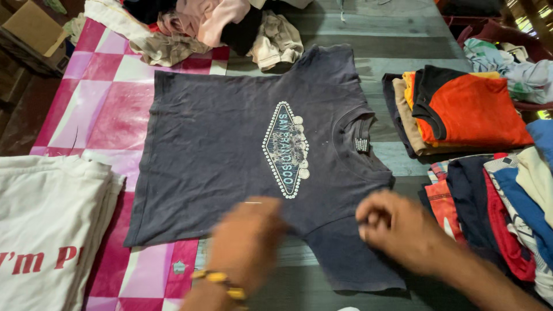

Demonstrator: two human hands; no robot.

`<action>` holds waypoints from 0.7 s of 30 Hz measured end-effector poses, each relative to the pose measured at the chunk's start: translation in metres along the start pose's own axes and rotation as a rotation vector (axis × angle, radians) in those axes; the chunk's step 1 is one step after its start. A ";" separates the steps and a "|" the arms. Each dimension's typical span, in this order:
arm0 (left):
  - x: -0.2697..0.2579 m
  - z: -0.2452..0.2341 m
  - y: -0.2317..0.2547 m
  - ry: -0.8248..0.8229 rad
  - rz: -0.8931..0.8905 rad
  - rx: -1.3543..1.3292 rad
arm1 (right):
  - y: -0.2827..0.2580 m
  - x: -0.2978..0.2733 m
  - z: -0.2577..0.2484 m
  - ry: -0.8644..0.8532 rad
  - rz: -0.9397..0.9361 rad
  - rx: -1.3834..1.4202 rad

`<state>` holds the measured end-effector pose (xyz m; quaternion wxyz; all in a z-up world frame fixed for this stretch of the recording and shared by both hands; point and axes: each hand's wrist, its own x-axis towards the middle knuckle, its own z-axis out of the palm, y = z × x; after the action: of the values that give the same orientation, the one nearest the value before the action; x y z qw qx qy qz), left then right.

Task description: The person folds an orange and black t-shirt on a table, then places it on a stack. They then unfold and refold a dark gray t-shirt with a graphic, smoothing it before folding it again.

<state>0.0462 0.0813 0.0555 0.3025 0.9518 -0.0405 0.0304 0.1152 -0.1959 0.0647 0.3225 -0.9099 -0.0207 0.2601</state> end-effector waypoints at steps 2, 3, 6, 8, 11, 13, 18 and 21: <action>-0.010 -0.023 -0.032 0.053 -0.160 0.064 | -0.001 -0.009 0.002 -0.075 0.074 -0.030; -0.015 -0.033 -0.044 0.044 -0.243 0.103 | -0.002 -0.012 0.001 -0.071 0.095 -0.064; -0.024 -0.063 -0.064 -0.038 -0.449 0.188 | -0.006 -0.017 -0.004 -0.118 0.128 -0.122; -0.023 -0.074 -0.064 -0.133 -0.561 0.206 | -0.009 -0.017 -0.006 -0.142 0.140 -0.112; -0.024 -0.081 -0.061 -0.192 -0.657 0.191 | -0.011 -0.020 -0.004 -0.156 0.122 -0.121; -0.022 -0.083 -0.061 -0.232 -0.697 0.194 | -0.008 -0.022 -0.005 -0.182 0.054 -0.213; -0.032 -0.088 -0.094 -0.186 -0.699 0.331 | 0.017 -0.036 -0.005 -0.184 0.019 -0.181; -0.048 -0.093 -0.129 -0.268 -0.681 0.368 | 0.042 -0.046 -0.003 -0.216 -0.195 -0.154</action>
<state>0.0077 0.2429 0.0529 0.1120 0.9445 0.2441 -0.1891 0.0717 -0.2398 0.0623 0.2715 -0.8924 -0.1635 0.3212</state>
